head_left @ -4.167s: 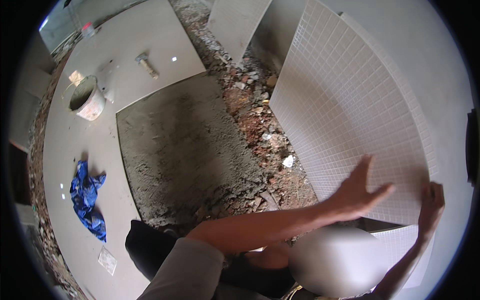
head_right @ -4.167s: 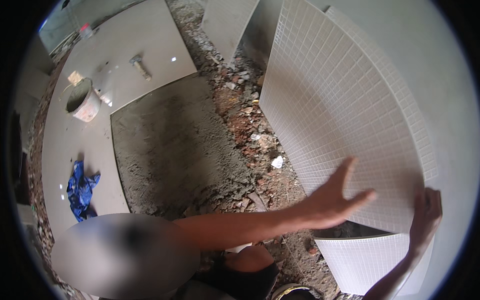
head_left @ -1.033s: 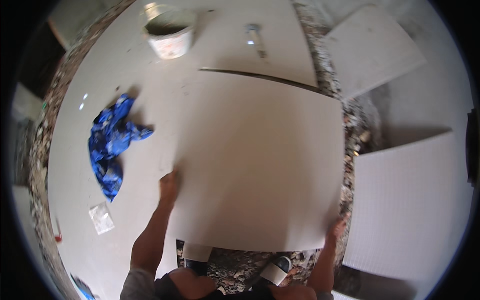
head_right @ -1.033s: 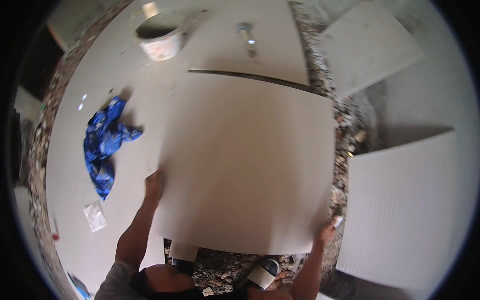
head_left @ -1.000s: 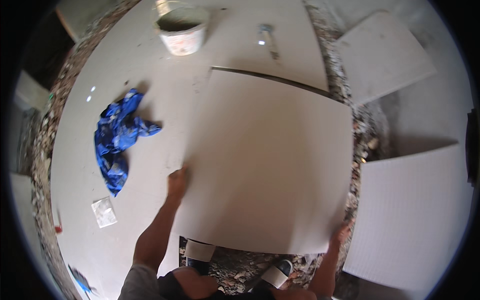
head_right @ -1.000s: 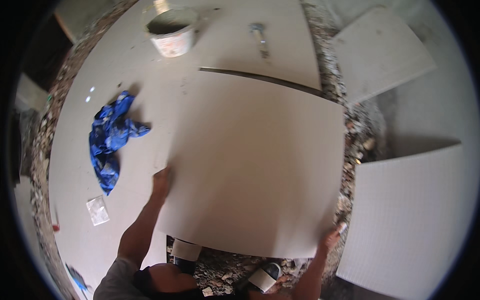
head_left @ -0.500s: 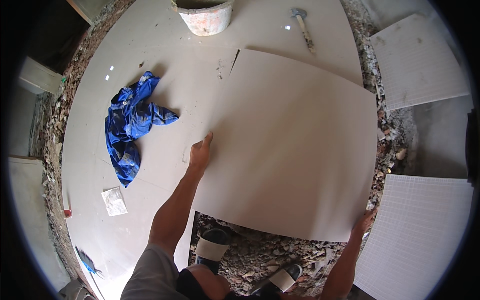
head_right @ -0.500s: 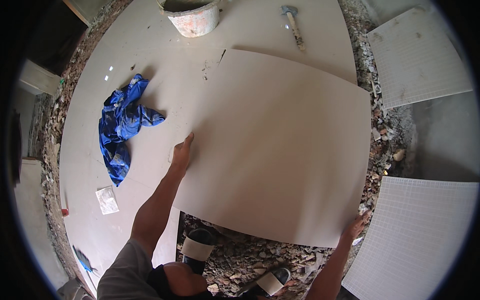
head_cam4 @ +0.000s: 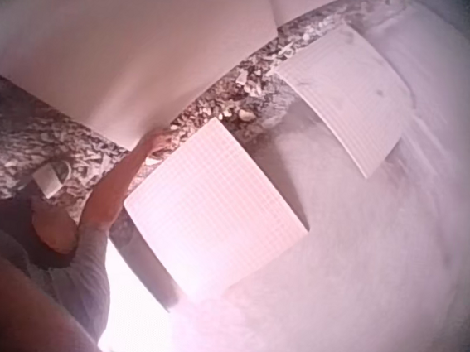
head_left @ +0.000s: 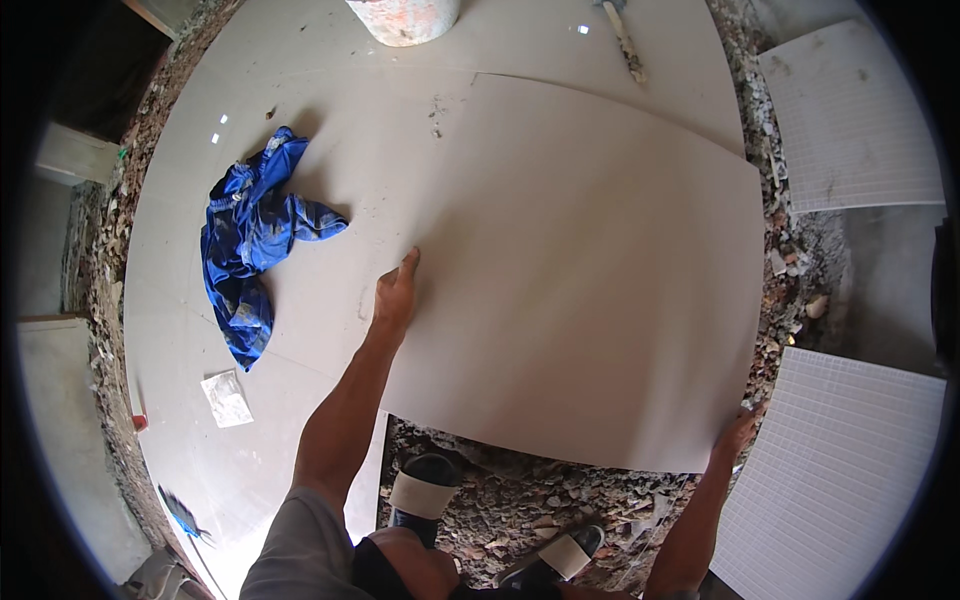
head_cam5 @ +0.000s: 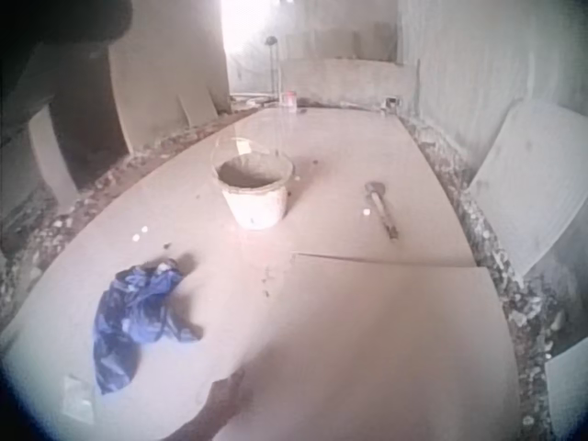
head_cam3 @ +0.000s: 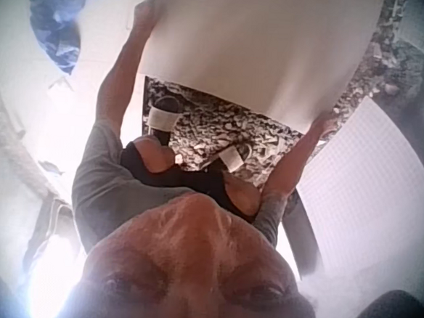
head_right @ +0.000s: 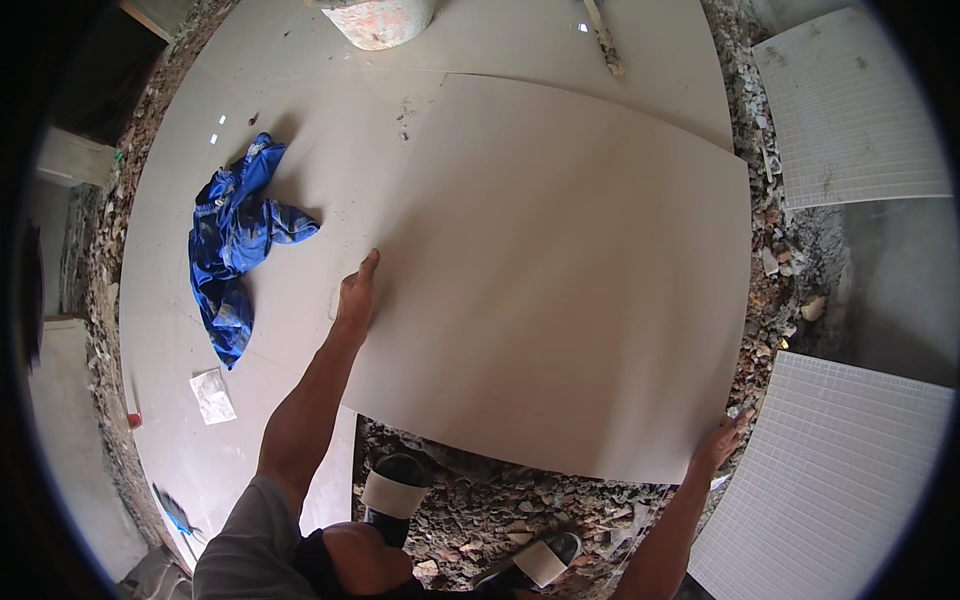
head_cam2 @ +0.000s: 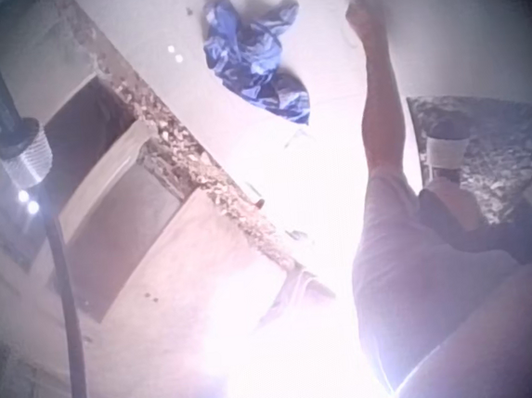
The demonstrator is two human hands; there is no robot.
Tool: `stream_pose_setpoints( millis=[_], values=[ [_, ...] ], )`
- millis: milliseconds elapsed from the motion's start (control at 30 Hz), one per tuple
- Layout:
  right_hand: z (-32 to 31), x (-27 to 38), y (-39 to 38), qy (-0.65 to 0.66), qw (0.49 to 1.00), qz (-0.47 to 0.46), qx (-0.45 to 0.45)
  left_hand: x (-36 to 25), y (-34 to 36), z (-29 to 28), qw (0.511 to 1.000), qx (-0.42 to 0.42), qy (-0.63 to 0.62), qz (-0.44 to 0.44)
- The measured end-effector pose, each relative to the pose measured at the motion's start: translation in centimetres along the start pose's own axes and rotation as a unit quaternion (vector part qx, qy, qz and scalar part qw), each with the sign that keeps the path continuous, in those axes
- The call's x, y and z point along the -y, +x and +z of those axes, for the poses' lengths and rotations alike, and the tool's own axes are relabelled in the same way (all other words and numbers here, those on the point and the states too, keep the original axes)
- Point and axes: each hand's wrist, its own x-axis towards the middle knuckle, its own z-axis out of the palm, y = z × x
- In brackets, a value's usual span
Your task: The person spreads cement on the floor using a trowel, then places a large white tile onto the cement and taps it with a rubber mallet to secure it.
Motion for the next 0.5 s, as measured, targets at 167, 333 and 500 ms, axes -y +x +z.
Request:
stream_pose_setpoints(
  millis=[167,333,500],
  values=[
    [0.9,0.7,-0.3,-0.057,0.996,-0.039,-0.049,0.3,-0.1,0.5,0.996,-0.05,-0.006,0.075],
    [1.6,1.4,-0.6,-0.11,0.989,0.048,-0.086,0.2,0.2,0.6,0.998,-0.012,-0.02,0.05],
    [2.5,1.0,-0.5,-0.041,0.996,0.072,-0.04,-0.5,-0.6,0.8,0.999,0.026,-0.04,0.001]
  ],
)
